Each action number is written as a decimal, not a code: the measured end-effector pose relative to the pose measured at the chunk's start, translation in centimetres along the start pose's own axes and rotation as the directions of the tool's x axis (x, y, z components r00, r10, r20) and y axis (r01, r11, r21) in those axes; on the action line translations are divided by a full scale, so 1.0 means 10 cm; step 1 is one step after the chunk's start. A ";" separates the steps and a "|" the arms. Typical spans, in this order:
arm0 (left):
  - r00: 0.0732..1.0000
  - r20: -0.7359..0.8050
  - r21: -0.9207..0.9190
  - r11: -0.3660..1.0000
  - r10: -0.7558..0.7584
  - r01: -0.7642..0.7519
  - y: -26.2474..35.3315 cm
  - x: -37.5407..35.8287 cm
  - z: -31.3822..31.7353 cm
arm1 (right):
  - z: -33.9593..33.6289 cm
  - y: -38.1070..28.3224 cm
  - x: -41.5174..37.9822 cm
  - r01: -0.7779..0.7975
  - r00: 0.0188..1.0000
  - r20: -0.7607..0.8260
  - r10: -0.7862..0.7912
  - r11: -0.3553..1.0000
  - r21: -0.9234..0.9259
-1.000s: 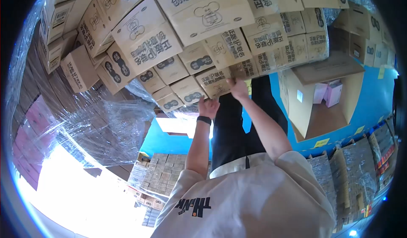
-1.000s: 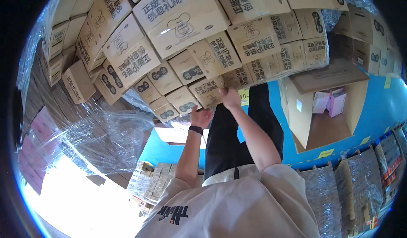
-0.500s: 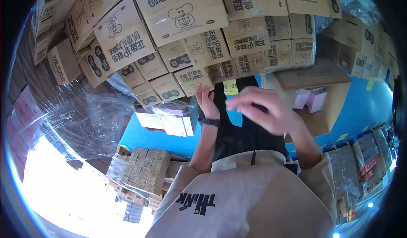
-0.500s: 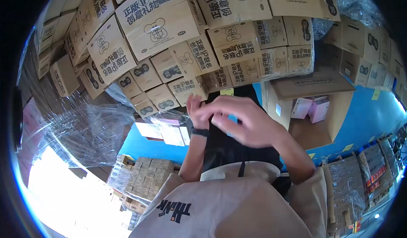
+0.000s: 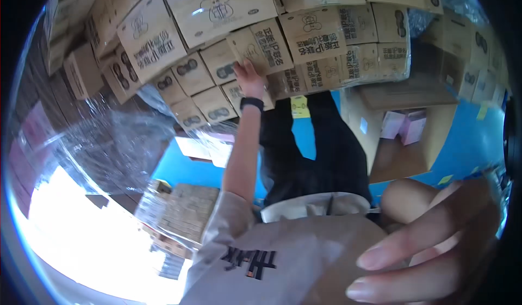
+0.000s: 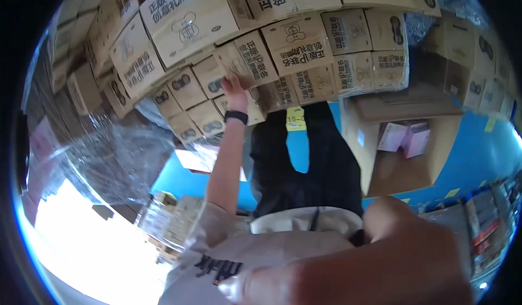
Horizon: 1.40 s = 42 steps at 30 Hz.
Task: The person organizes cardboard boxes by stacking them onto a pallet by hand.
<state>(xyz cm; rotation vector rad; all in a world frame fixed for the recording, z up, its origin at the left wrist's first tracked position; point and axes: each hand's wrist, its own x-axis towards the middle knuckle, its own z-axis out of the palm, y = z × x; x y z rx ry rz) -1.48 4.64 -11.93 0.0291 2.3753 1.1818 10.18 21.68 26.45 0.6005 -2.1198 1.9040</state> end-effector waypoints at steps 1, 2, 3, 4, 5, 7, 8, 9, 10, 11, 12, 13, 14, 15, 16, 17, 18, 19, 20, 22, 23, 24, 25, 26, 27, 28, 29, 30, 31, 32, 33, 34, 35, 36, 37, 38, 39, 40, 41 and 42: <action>0.995 -0.026 0.072 0.993 0.097 -0.095 -0.08 -0.08 0.00 | -0.02 0.00 -0.03 -0.005 1.000 -0.003 0.005 1.000 0.019; 0.997 -0.021 0.038 0.996 0.079 -0.078 -0.14 -0.14 -0.01 | 0.00 0.00 -0.04 -0.011 1.000 -0.014 0.012 0.999 0.038; 0.998 -0.015 -0.003 0.998 0.062 -0.062 -0.21 -0.12 0.00 | 0.01 0.00 -0.04 -0.018 1.000 -0.018 0.019 0.998 0.056; 0.998 -0.016 -0.048 0.997 0.052 -0.053 -0.23 -0.10 -0.01 | 0.04 -0.01 -0.04 -0.019 1.000 -0.024 0.021 0.997 0.073; 0.997 -0.005 -0.020 0.997 0.076 -0.076 -0.23 -0.09 -0.02 | 0.04 0.00 -0.04 -0.016 0.999 -0.029 0.019 0.996 0.086; 0.998 0.011 -0.109 0.993 0.057 -0.056 -0.15 -0.09 0.00 | 0.09 0.00 -0.03 -0.005 0.999 -0.034 0.009 0.994 0.110; 0.999 0.020 -0.150 0.988 0.043 -0.040 -0.13 -0.10 0.00 | 0.11 0.01 -0.02 -0.009 0.999 -0.040 0.014 0.991 0.136; 0.997 0.058 -0.192 0.981 0.049 -0.037 -0.10 -0.10 -0.03 | 0.12 0.03 -0.01 -0.001 0.999 -0.046 0.008 0.988 0.157; 0.998 0.059 -0.177 0.984 0.038 -0.027 -0.09 -0.13 -0.01 | 0.13 0.05 -0.01 -0.006 0.998 -0.063 0.018 0.981 0.192; 0.998 0.056 -0.158 0.987 0.033 -0.024 -0.08 -0.12 -0.01 | 0.14 0.11 -0.03 -0.025 0.996 -0.079 0.044 0.973 0.230; 0.998 0.048 -0.137 0.990 0.032 -0.025 -0.07 -0.10 -0.03 | 0.15 0.20 -0.08 -0.054 0.990 -0.111 0.088 0.958 0.280; 0.997 0.069 -0.066 0.998 0.027 -0.023 -0.13 -0.07 -0.06 | 0.17 0.34 -0.17 -0.114 0.970 -0.160 0.181 0.927 0.357; 0.998 0.053 -0.087 0.996 0.021 -0.016 -0.15 -0.06 -0.06 | 0.19 0.54 -0.27 -0.175 0.939 -0.207 0.276 0.898 0.404; 0.999 0.033 -0.107 0.994 0.015 -0.012 -0.16 -0.08 -0.02 | 0.35 0.79 -0.45 -0.350 0.813 -0.251 0.526 0.785 0.511; 1.000 0.010 -0.129 0.992 0.012 -0.010 -0.14 -0.09 -0.02 | 0.53 1.08 -0.59 -0.513 0.650 -0.407 0.641 0.766 0.387; 0.999 0.036 -0.162 0.987 -0.001 0.006 -0.18 -0.05 -0.04 | 0.51 1.33 -0.72 -0.642 0.534 -0.481 0.695 0.704 0.304; 0.998 0.062 -0.196 0.980 -0.008 0.020 -0.21 -0.01 -0.08 | 0.63 1.63 -0.93 -0.738 0.458 -0.568 0.684 0.649 0.186; 0.995 0.094 -0.231 0.972 -0.016 0.037 -0.20 0.02 -0.10 | 0.80 1.92 -1.12 -0.754 0.320 -0.632 0.706 0.593 0.281; 0.994 0.088 -0.271 0.958 -0.069 0.091 -0.05 0.01 -0.11 | 0.96 2.18 -1.28 -0.754 0.172 -0.674 0.718 0.536 0.379; 0.979 0.101 -0.354 0.913 -0.178 0.203 0.39 -0.08 -0.12 | 1.22 2.60 -1.52 -0.732 0.177 -0.694 0.698 0.564 0.381; 0.981 0.147 -0.314 0.935 -0.124 0.165 0.54 -0.11 -0.15 | 1.26 2.71 -1.56 -0.724 0.177 -0.702 0.690 0.574 0.382; 0.984 0.151 -0.276 0.952 -0.092 0.131 0.52 -0.12 -0.13 | 1.26 2.73 -1.51 -0.744 0.175 -0.712 0.680 0.565 0.357; 0.987 0.152 -0.238 0.967 -0.059 0.094 0.47 -0.12 -0.12 | 1.30 2.74 -1.43 -0.762 0.177 -0.721 0.670 0.557 0.332; 0.988 0.151 -0.200 0.978 -0.025 0.055 0.44 -0.10 -0.10 | 1.32 2.75 -1.35 -0.777 0.181 -0.731 0.658 0.551 0.304; 0.991 0.134 -0.182 0.982 -0.018 0.043 0.37 -0.06 -0.10 | 1.24 2.72 -1.25 -0.786 0.150 -0.710 0.688 0.519 0.337; 0.990 0.139 -0.232 0.971 -0.018 0.050 0.34 -0.04 -0.10 | 1.19 2.73 -1.22 -0.801 0.141 -0.689 0.711 0.491 0.343; 0.990 0.141 -0.282 0.958 -0.017 0.057 0.31 -0.05 -0.10 | 1.14 2.73 -1.20 -0.816 0.133 -0.667 0.733 0.463 0.346; 0.989 0.146 -0.329 0.942 -0.015 0.063 0.28 -0.05 -0.11 | 1.10 2.73 -1.17 -0.831 0.121 -0.645 0.754 0.433 0.350; 0.990 0.139 -0.405 0.911 -0.016 0.072 0.30 -0.07 -0.11 | 1.14 2.74 -1.18 -0.799 0.120 -0.640 0.759 0.457 0.391; 0.988 0.151 -0.326 0.942 -0.026 0.075 0.30 -0.09 -0.17 | 1.21 2.74 -1.21 -0.766 0.116 -0.634 0.765 0.475 0.433; 0.985 0.165 -0.242 0.967 -0.042 0.082 0.35 -0.15 -0.27 | 1.27 2.71 -1.25 -0.733 0.107 -0.624 0.774 0.486 0.476; 0.982 0.176 -0.154 0.984 -0.065 0.093 0.38 -0.23 -0.37 | 1.27 2.61 -1.26 -0.662 0.089 -0.536 0.839 0.452 0.598; 0.982 0.180 -0.127 0.989 -0.049 0.073 0.38 -0.34 -0.45 | 1.27 2.50 -1.28 -0.582 0.079 -0.435 0.897 0.396 0.710; 0.980 0.191 -0.085 0.994 -0.054 0.071 0.29 -0.48 -0.54 | 1.27 2.41 -1.32 -0.494 0.078 -0.327 0.942 0.321 0.808; 0.977 0.206 -0.041 0.997 -0.058 0.067 0.14 -0.63 -0.62 | 1.30 2.36 -1.43 -0.692 0.111 -0.430 0.896 0.381 0.613; 0.973 0.222 0.002 0.998 -0.058 0.059 -0.01 -0.77 -0.68 | 1.31 2.35 -1.59 -0.838 0.174 -0.518 0.838 0.402 0.370; 0.966 0.219 -0.054 0.987 -0.134 0.149 -0.14 -0.93 -0.71 | 1.32 2.36 -1.74 -0.919 0.259 -0.580 0.772 0.381 0.097; 0.952 0.223 -0.111 0.965 -0.209 0.237 -0.22 -1.10 -0.70 | 1.36 2.40 -1.89 -0.907 0.257 -0.558 0.789 0.397 0.143; 0.947 0.241 -0.144 0.958 -0.210 0.249 -0.25 -1.23 -0.67 | 1.39 2.45 -2.04 -0.892 0.257 -0.537 0.804 0.410 0.188; 0.943 0.260 -0.181 0.949 -0.208 0.259 -0.25 -1.33 -0.62 | 1.41 2.48 -2.12 -0.876 0.260 -0.516 0.816 0.424 0.228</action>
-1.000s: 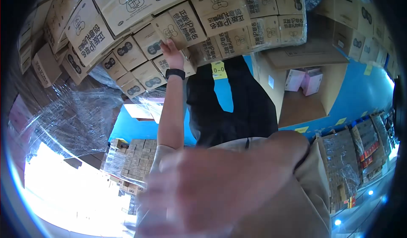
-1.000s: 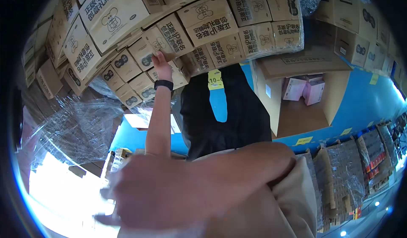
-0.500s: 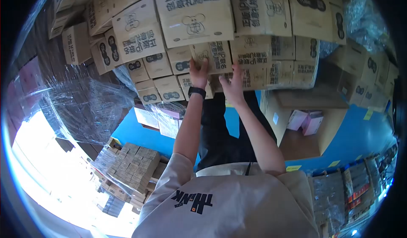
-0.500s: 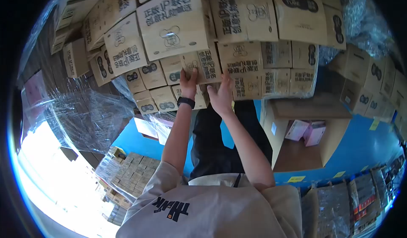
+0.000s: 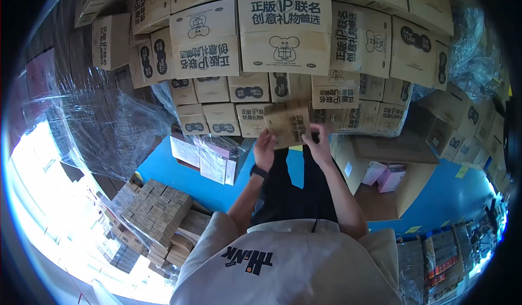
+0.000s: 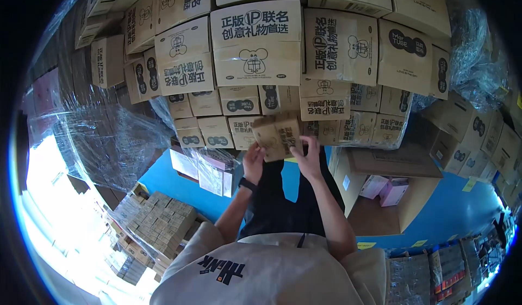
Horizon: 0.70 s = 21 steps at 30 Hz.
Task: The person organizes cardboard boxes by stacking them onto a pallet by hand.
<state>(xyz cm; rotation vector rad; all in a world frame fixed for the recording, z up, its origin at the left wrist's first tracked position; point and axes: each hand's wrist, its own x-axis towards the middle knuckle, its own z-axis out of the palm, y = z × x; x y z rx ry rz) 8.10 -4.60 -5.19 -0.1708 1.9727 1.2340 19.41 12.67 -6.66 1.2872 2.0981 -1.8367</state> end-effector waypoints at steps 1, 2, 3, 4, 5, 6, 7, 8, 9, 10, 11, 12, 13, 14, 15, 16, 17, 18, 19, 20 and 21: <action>1.000 0.018 -0.040 0.999 -0.003 0.003 -0.05 -0.07 0.08 | -0.01 -0.01 -0.04 -0.251 0.958 0.198 0.210 0.944 0.215; 0.999 0.033 -0.080 0.997 -0.023 0.025 -0.10 -0.14 0.18 | -0.02 -0.01 -0.09 -0.239 0.970 0.113 0.215 0.924 0.299; 0.998 0.049 -0.118 0.992 -0.041 0.047 -0.16 -0.19 0.29 | -0.04 -0.04 -0.13 -0.218 0.974 0.029 0.224 0.898 0.382; 0.996 0.067 -0.153 0.986 -0.062 0.071 -0.24 -0.22 0.35 | -0.04 -0.06 -0.16 -0.190 0.969 -0.055 0.241 0.867 0.462; 0.990 0.119 -0.134 0.987 -0.077 0.093 -0.31 -0.17 0.35 | -0.06 -0.05 -0.17 -0.240 0.955 -0.016 0.297 0.801 0.548; 0.992 0.114 -0.104 0.992 -0.061 0.073 -0.30 -0.15 0.38 | -0.06 -0.01 -0.18 -0.236 0.961 -0.002 0.275 0.829 0.507; 0.993 0.111 -0.075 0.996 -0.043 0.052 -0.23 -0.12 0.43 | -0.06 0.06 -0.17 -0.228 0.968 0.011 0.252 0.856 0.464; 0.994 0.107 -0.048 0.998 -0.022 0.028 -0.16 -0.07 0.47 | -0.05 0.12 -0.14 -0.216 0.974 0.025 0.227 0.882 0.419; 0.989 0.145 0.074 0.997 -0.013 0.002 -0.12 0.01 0.43 | 0.01 0.19 -0.10 -0.228 0.971 0.031 0.236 0.883 0.410; 0.989 0.148 0.072 0.997 0.024 -0.035 -0.03 0.05 0.45 | 0.09 0.25 -0.05 -0.241 0.968 0.038 0.247 0.883 0.403; 0.987 0.150 0.071 0.995 0.062 -0.073 0.05 0.09 0.47 | 0.15 0.30 -0.01 -0.253 0.966 0.046 0.256 0.882 0.397; 0.983 0.152 0.071 0.991 0.099 -0.110 0.15 0.12 0.48 | 0.19 0.32 0.04 -0.234 0.971 0.037 0.236 0.911 0.340; 0.987 0.111 0.071 0.990 0.114 -0.123 0.23 0.12 0.50 | 0.23 0.34 0.07 -0.216 0.976 0.029 0.217 0.935 0.282; 0.989 0.092 0.097 0.988 0.112 -0.121 0.27 0.13 0.49 | 0.25 0.35 0.08 -0.198 0.980 0.023 0.198 0.954 0.225; 0.991 0.077 0.123 0.985 0.113 -0.122 0.31 0.16 0.47 | 0.19 0.33 0.07 -0.237 0.971 0.107 0.212 0.883 0.405; 0.991 0.064 0.146 0.981 0.119 -0.127 0.34 0.20 0.47 | 0.13 0.36 0.08 -0.260 0.965 0.134 0.223 0.870 0.420; 0.989 0.054 0.096 0.985 0.136 -0.141 0.28 0.25 0.46 | 0.06 0.38 0.09 -0.281 0.959 0.162 0.233 0.857 0.432; 0.990 0.061 0.081 0.988 0.126 -0.131 0.28 0.28 0.45 | -0.01 0.37 0.10 -0.305 0.951 0.192 0.243 0.843 0.443; 0.991 0.069 0.067 0.990 0.116 -0.120 0.29 0.30 0.43 | -0.06 0.35 0.12 -0.302 0.952 0.139 0.272 0.758 0.578; 0.991 0.078 0.055 0.992 0.106 -0.110 0.30 0.33 0.42 | -0.13 0.34 0.14 -0.278 0.942 0.046 0.332 0.697 0.660; 0.991 0.101 0.077 0.993 0.083 -0.091 0.33 0.35 0.41 | -0.24 0.23 0.19 -0.241 0.917 -0.041 0.397 0.632 0.736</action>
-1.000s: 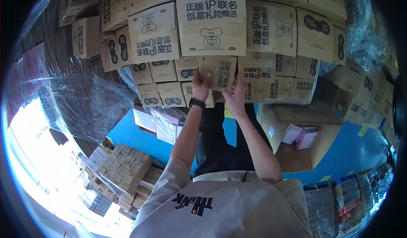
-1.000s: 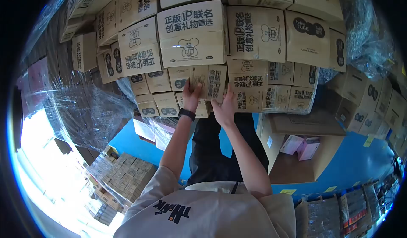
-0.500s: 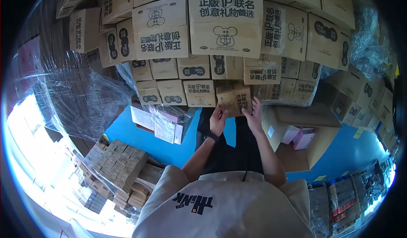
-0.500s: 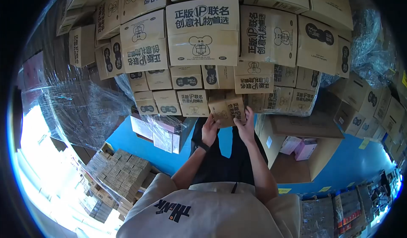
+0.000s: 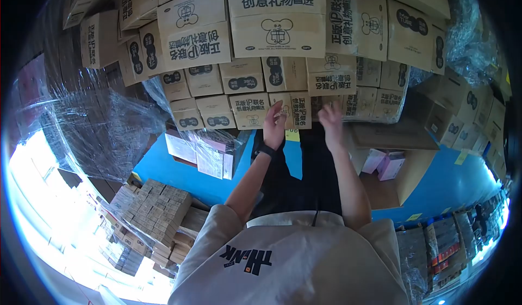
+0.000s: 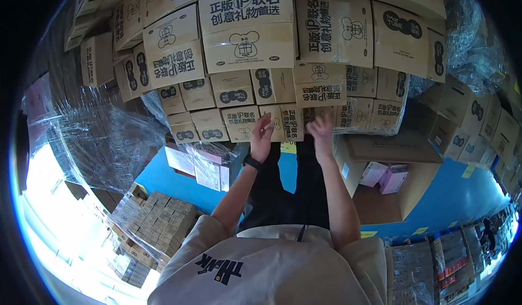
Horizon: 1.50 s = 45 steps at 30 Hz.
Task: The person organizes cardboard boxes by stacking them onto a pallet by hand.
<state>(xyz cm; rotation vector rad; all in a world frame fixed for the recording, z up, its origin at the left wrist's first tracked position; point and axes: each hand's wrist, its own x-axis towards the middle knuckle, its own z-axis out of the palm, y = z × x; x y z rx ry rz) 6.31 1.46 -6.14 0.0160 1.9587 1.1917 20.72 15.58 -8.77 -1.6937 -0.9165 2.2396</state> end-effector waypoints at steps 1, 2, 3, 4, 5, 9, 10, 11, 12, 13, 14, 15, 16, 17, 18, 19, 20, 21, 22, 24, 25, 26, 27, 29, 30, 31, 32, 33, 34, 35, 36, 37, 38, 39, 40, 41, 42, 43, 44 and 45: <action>1.000 0.019 -0.009 1.000 0.008 -0.008 0.03 0.04 0.01 | 0.01 -0.15 0.02 0.017 0.994 -0.110 -0.005 0.994 0.107; 0.999 0.040 -0.018 1.000 0.018 -0.018 0.07 0.09 0.03 | -0.01 -0.29 0.08 0.049 0.977 -0.215 -0.011 0.984 0.170; 0.998 0.064 -0.028 0.999 0.028 -0.026 0.11 0.14 0.07 | -0.04 -0.43 0.16 0.088 0.947 -0.320 -0.010 0.970 0.228; 0.996 0.080 -0.049 0.998 0.037 -0.033 0.20 0.20 0.13 | -0.03 -0.61 0.22 0.117 0.952 -0.301 -0.062 0.978 0.170; 0.994 0.096 -0.072 0.997 0.049 -0.042 0.32 0.27 0.21 | -0.01 -0.79 0.29 0.150 0.954 -0.277 -0.114 0.982 0.112; 0.991 0.117 -0.138 0.989 0.073 -0.057 0.50 0.66 0.55 | -0.12 -0.99 0.78 0.185 0.972 -0.051 -0.231 0.877 -0.444; 0.997 0.078 -0.099 0.995 -0.006 0.014 0.66 0.68 0.68 | -0.09 -1.03 0.77 0.177 0.977 -0.038 -0.212 0.892 -0.416; 0.993 0.106 -0.127 0.991 0.042 -0.029 0.68 0.73 0.73 | -0.06 -1.07 0.75 0.168 0.981 -0.026 -0.193 0.906 -0.388; 0.987 0.134 -0.157 0.985 0.090 -0.068 0.69 0.77 0.78 | -0.05 -1.10 0.73 0.157 0.985 -0.015 -0.174 0.919 -0.360; 0.978 0.159 -0.188 0.976 0.136 -0.106 0.70 0.79 0.82 | -0.09 -1.08 0.69 0.199 0.975 -0.019 -0.222 0.906 -0.373; 0.983 0.159 -0.206 0.977 0.096 -0.062 0.70 0.75 0.82 | -0.13 -1.03 0.62 0.242 0.962 -0.021 -0.271 0.891 -0.385; 0.986 0.158 -0.223 0.975 0.058 -0.022 0.73 0.68 0.81 | -0.18 -0.99 0.53 0.286 0.947 -0.021 -0.320 0.872 -0.397; 0.988 0.156 -0.240 0.971 0.018 0.021 0.73 0.60 0.80 | -0.21 -1.01 0.40 0.259 0.958 -0.031 -0.286 0.904 -0.341; 0.984 0.178 -0.183 0.983 0.029 0.004 0.70 0.51 0.79 | -0.25 -1.04 0.22 0.227 0.968 -0.041 -0.249 0.932 -0.284; 0.979 0.202 -0.124 0.992 0.038 -0.012 0.65 0.41 0.78 | -0.30 -1.03 0.05 0.194 0.976 -0.050 -0.210 0.955 -0.223; 0.973 0.228 -0.065 0.997 0.046 -0.032 0.59 0.31 0.75 | -0.41 -0.94 -0.06 0.167 0.981 -0.069 -0.181 0.971 -0.169; 0.963 0.268 -0.048 0.999 0.031 -0.019 0.53 0.19 0.75 | -0.58 -0.82 -0.13 0.145 0.984 -0.085 -0.155 0.983 -0.115; 0.951 0.308 -0.033 0.999 0.019 -0.009 0.46 0.06 0.78 | -0.76 -0.71 -0.17 0.126 0.986 -0.099 -0.132 0.990 -0.061; 0.937 0.348 -0.018 1.000 0.004 0.003 0.39 -0.03 0.81 | -0.91 -0.59 -0.24 0.110 0.986 -0.120 -0.114 0.993 -0.037; 0.868 0.495 0.110 0.994 -0.036 -0.022 0.10 -0.12 0.82 | -1.21 -0.37 -0.34 0.071 0.985 -0.161 -0.069 0.997 0.010; 0.825 0.562 0.172 0.984 -0.063 -0.041 0.08 -0.15 0.82 | -1.31 -0.31 -0.35 0.088 0.985 -0.145 -0.093 0.995 -0.039; 0.796 0.585 0.254 0.967 -0.155 0.001 0.04 -0.16 0.78 | -1.42 -0.25 -0.35 0.106 0.985 -0.127 -0.117 0.990 -0.089; 0.800 0.576 0.273 0.962 -0.168 0.005 0.04 -0.15 0.76 | -1.51 -0.23 -0.35 0.124 0.984 -0.108 -0.140 0.983 -0.138; 0.806 0.558 0.312 0.950 -0.197 0.017 0.02 -0.16 0.74 | -1.65 -0.29 -0.21 0.099 0.990 -0.077 -0.118 0.971 -0.216; 0.824 0.545 0.265 0.964 -0.158 0.009 -0.04 -0.14 0.72 | -1.68 -0.36 -0.13 0.085 0.993 -0.063 -0.104 0.963 -0.256; 0.841 0.528 0.217 0.976 -0.117 -0.001 -0.16 -0.09 0.70 | -1.67 -0.50 -0.07 0.096 0.993 -0.032 -0.118 0.915 -0.392; 0.859 0.507 0.169 0.986 -0.072 -0.016 -0.27 -0.01 0.68 | -1.61 -0.73 0.00 0.113 0.991 0.004 -0.130 0.848 -0.518; 0.869 0.493 0.157 0.987 -0.054 -0.027 -0.34 0.08 0.65 | -1.56 -0.94 0.09 0.134 0.989 0.041 -0.140 0.764 -0.631; 0.878 0.478 0.147 0.988 -0.036 -0.040 -0.41 0.17 0.61 | -1.53 -1.09 0.19 0.102 0.995 0.082 -0.063 0.741 -0.664; 0.886 0.464 0.137 0.989 -0.016 -0.053 -0.42 0.25 0.57 | -1.50 -1.23 0.30 0.073 0.993 0.119 0.015 0.713 -0.697; 0.892 0.451 0.167 0.985 -0.032 -0.049 -0.38 0.34 0.53 | -1.47 -1.33 0.39 0.049 0.984 0.153 0.093 0.682 -0.730; 0.898 0.438 0.197 0.979 -0.047 -0.045 -0.34 0.43 0.48 | -1.45 -1.39 0.46 0.053 0.975 0.180 0.131 0.647 -0.760; 0.903 0.425 0.224 0.974 -0.061 -0.040 -0.31 0.51 0.45 | -1.42 -1.45 0.51 0.059 0.964 0.204 0.171 0.611 -0.790; 0.911 0.403 0.237 0.971 -0.081 -0.019 -0.22 0.56 0.44 | -1.42 -1.48 0.55 0.066 0.951 0.225 0.212 0.572 -0.818; 0.919 0.381 0.249 0.969 -0.101 0.004 -0.14 0.62 0.44 | -1.43 -1.40 0.61 0.129 0.937 0.284 0.202 0.557 -0.821; 0.926 0.357 0.260 0.965 -0.124 0.029 -0.07 0.64 0.43 | -1.41 -1.31 0.63 0.143 0.943 0.282 0.173 0.556 -0.819; 0.934 0.352 0.255 0.966 -0.060 -0.034 -0.04 0.66 0.41 | -1.34 -1.23 0.64 0.155 0.949 0.280 0.147 0.555 -0.817; 0.932 0.355 0.254 0.967 -0.074 -0.020 -0.02 0.68 0.40 | -1.21 -1.21 0.63 0.168 0.953 0.279 0.122 0.552 -0.817; 0.930 0.356 0.253 0.968 -0.088 -0.005 0.00 0.71 0.40 | -1.08 -1.17 0.61 0.171 0.971 0.227 0.069 0.462 -0.870; 0.928 0.358 0.252 0.968 -0.104 0.012 0.01 0.72 0.41 | -0.98 -1.06 0.62 0.222 0.974 0.177 -0.139 0.471 -0.854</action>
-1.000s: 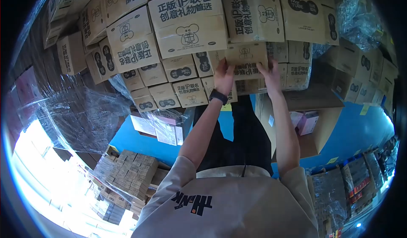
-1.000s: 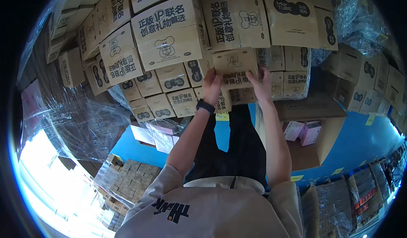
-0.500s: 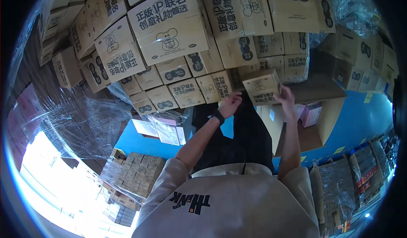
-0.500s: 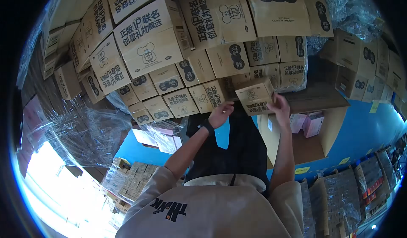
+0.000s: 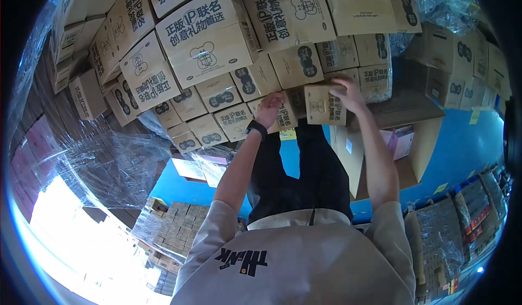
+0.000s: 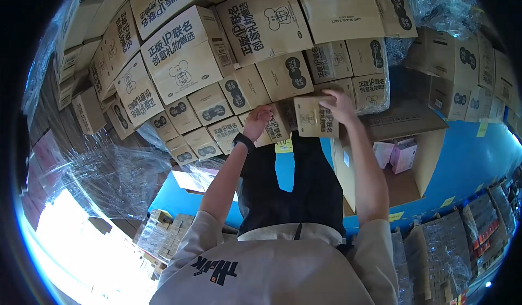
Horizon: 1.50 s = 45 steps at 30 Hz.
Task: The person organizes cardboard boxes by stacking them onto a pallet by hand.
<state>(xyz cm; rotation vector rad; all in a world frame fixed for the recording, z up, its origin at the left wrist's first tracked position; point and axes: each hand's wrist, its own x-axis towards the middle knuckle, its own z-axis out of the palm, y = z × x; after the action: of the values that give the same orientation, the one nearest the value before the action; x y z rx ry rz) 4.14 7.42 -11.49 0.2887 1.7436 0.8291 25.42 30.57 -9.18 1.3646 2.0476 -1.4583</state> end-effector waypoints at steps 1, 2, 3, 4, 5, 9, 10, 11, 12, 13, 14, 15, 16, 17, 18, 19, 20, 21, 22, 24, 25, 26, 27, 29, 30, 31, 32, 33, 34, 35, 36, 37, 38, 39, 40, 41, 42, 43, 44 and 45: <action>1.000 0.004 0.008 1.000 0.016 -0.016 0.02 0.00 0.01 | 0.22 0.04 0.02 0.055 0.978 -0.204 -0.052 0.998 0.007; 1.000 0.006 0.017 0.999 0.029 -0.029 0.04 -0.01 0.02 | 0.43 0.08 0.03 0.109 0.912 -0.398 -0.099 0.994 0.003; 0.999 0.008 0.027 0.999 0.043 -0.043 0.04 -0.04 0.02 | 0.59 0.11 0.05 0.048 0.894 -0.448 -0.001 0.994 0.095; 0.998 -0.007 0.057 0.997 0.055 -0.055 -0.03 -0.04 0.03 | 0.71 0.11 0.06 0.001 0.864 -0.498 0.070 0.990 0.140; 0.997 -0.019 0.089 0.994 0.070 -0.068 -0.10 -0.05 0.08 | 0.80 0.12 0.03 -0.045 0.827 -0.544 0.142 0.981 0.188; 0.998 -0.055 0.031 1.000 -0.003 0.005 -0.19 -0.10 0.22 | 1.16 0.27 -0.07 -0.293 0.733 -0.500 0.460 0.878 0.378; 0.999 -0.038 0.011 1.000 0.018 -0.018 -0.23 -0.09 0.23 | 1.17 0.18 -0.12 -0.289 0.787 -0.451 0.421 0.897 0.334; 0.999 -0.022 -0.008 0.999 0.040 -0.040 -0.27 -0.07 0.23 | 1.18 0.10 -0.19 -0.281 0.835 -0.397 0.381 0.915 0.289; 0.998 -0.007 -0.029 0.998 0.061 -0.062 -0.33 -0.05 0.24 | 1.19 0.01 -0.24 -0.268 0.878 -0.337 0.340 0.932 0.243; 0.999 -0.032 -0.058 0.998 0.032 -0.034 -0.31 -0.06 0.25 | 1.19 0.00 -0.25 -0.266 0.901 -0.337 0.274 0.961 0.071; 0.999 -0.030 -0.051 0.999 0.009 -0.011 -0.29 -0.06 0.21 | 1.14 0.08 -0.22 -0.176 0.926 -0.289 0.243 0.955 0.238; 0.999 -0.028 -0.044 0.999 -0.016 0.015 -0.09 -0.12 0.17 | 1.07 0.27 -0.19 -0.093 0.948 -0.242 0.204 0.911 0.402; 0.999 -0.024 -0.037 0.999 -0.041 0.040 0.02 -0.18 0.13 | 1.00 0.40 -0.19 -0.021 0.966 -0.202 0.159 0.831 0.556; 0.995 -0.094 -0.101 0.994 0.029 -0.038 0.04 -0.20 0.08 | 0.90 0.43 -0.21 -0.037 0.954 -0.228 0.196 0.830 0.557; 0.980 -0.173 -0.155 0.980 0.101 -0.128 0.07 -0.19 -0.01 | 0.77 0.40 -0.22 -0.045 0.940 -0.257 0.224 0.828 0.559; 0.953 -0.255 -0.198 0.955 0.166 -0.220 0.09 -0.19 -0.11 | 0.65 0.29 -0.19 -0.053 0.925 -0.283 0.253 0.824 0.564; 0.893 -0.395 -0.211 0.925 0.215 -0.317 0.22 -0.26 -0.21 | 0.49 -0.01 -0.20 0.007 0.940 -0.270 0.207 0.782 0.624; 0.815 -0.521 -0.210 0.888 0.253 -0.410 0.49 -0.38 -0.32 | 0.27 -0.51 -0.28 0.061 0.950 -0.263 0.166 0.729 0.681; 0.722 -0.632 -0.196 0.843 0.282 -0.501 0.77 -0.50 -0.42 | 0.08 -1.01 -0.38 0.113 0.956 -0.264 0.128 0.669 0.734; 0.526 -0.762 0.039 0.838 0.378 -0.545 1.20 -0.76 -0.59 | -0.12 -1.92 -0.54 0.273 0.946 -0.309 -0.098 0.755 0.596; 0.393 -0.779 0.205 0.791 0.488 -0.576 1.44 -0.84 -0.66 | -0.09 -2.21 -0.55 0.375 0.905 -0.377 -0.197 0.788 0.488; 0.257 -0.763 0.365 0.723 0.593 -0.587 1.64 -0.91 -0.73 | -0.03 -2.44 -0.52 0.465 0.851 -0.436 -0.293 0.805 0.368; 0.299 -0.755 0.362 0.751 0.584 -0.553 1.80 -0.94 -0.79 | 0.12 -2.59 -0.43 0.483 0.802 -0.489 -0.342 0.854 0.194; 0.382 -0.732 0.356 0.795 0.564 -0.492 2.02 -0.93 -0.83 | 0.47 -2.85 -0.36 0.496 0.728 -0.580 -0.367 0.865 0.075; 0.395 -0.708 0.463 0.807 0.586 -0.366 2.05 -0.88 -0.81 | 0.58 -2.98 -0.33 0.529 0.701 -0.626 -0.342 0.837 0.136; 0.411 -0.681 0.567 0.791 0.607 -0.230 2.06 -0.83 -0.80 | 0.60 -3.03 -0.35 0.515 0.683 -0.661 -0.311 0.846 0.134; 0.425 -0.655 0.658 0.748 0.625 -0.086 2.07 -0.79 -0.78 | 0.63 -3.07 -0.40 0.503 0.665 -0.692 -0.281 0.854 0.136; 0.412 -0.693 0.560 0.802 0.592 -0.209 2.05 -0.76 -0.75 | 0.65 -3.09 -0.44 0.494 0.646 -0.719 -0.256 0.858 0.138; 0.428 -0.691 0.545 0.809 0.583 -0.222 2.06 -0.76 -0.75 | 0.71 -3.09 -0.44 0.549 0.696 -0.688 -0.206 0.770 0.325; 0.445 -0.690 0.528 0.817 0.571 -0.230 2.06 -0.80 -0.77 | 0.79 -3.06 -0.44 0.576 0.747 -0.642 -0.170 0.648 0.499; 0.461 -0.690 0.511 0.827 0.558 -0.235 2.05 -0.83 -0.78 | 0.81 -3.04 -0.47 0.573 0.797 -0.586 -0.149 0.496 0.652; 0.432 -0.667 0.584 0.786 0.607 -0.203 2.04 -0.84 -0.77 | 0.80 -3.02 -0.54 0.541 0.812 -0.575 -0.102 0.503 0.674; 0.480 -0.664 0.516 0.816 0.573 -0.260 2.03 -0.89 -0.76 | 0.80 -2.98 -0.61 0.525 0.825 -0.559 -0.080 0.473 0.708; 0.527 -0.655 0.443 0.840 0.542 -0.313 2.04 -0.98 -0.76 | 0.78 -2.90 -0.68 0.512 0.837 -0.545 -0.060 0.440 0.738; 0.575 -0.636 0.365 0.857 0.515 -0.364 2.05 -1.04 -0.75 | 0.75 -2.80 -0.71 0.502 0.844 -0.534 -0.039 0.405 0.764; 0.592 -0.626 0.356 0.862 0.507 -0.361 2.05 -1.10 -0.67 | 0.68 -2.62 -0.73 0.555 0.815 -0.576 -0.062 0.368 0.746; 0.632 -0.606 0.255 0.871 0.483 -0.420 2.04 -1.16 -0.57 | 0.47 -2.50 -0.88 0.502 0.863 -0.502 -0.056 0.199 0.842; 0.670 -0.583 0.147 0.871 0.460 -0.470 2.02 -1.20 -0.44 | 0.34 -2.24 -0.96 0.450 0.892 -0.447 -0.064 0.218 0.866; 0.705 -0.557 0.033 0.860 0.439 -0.509 1.99 -1.23 -0.31 | 0.21 -1.99 -1.02 0.434 0.900 -0.430 -0.065 0.189 0.881; 0.796 -0.465 -0.073 0.879 0.387 -0.470 1.90 -1.24 -0.20 | 0.09 -1.70 -1.11 0.410 0.910 -0.414 -0.025 0.210 0.888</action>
<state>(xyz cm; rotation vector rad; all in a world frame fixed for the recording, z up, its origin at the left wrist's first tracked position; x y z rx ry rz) 2.48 13.23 10.43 0.4070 2.0315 1.4782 17.07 23.24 7.83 1.7723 1.3394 -3.1939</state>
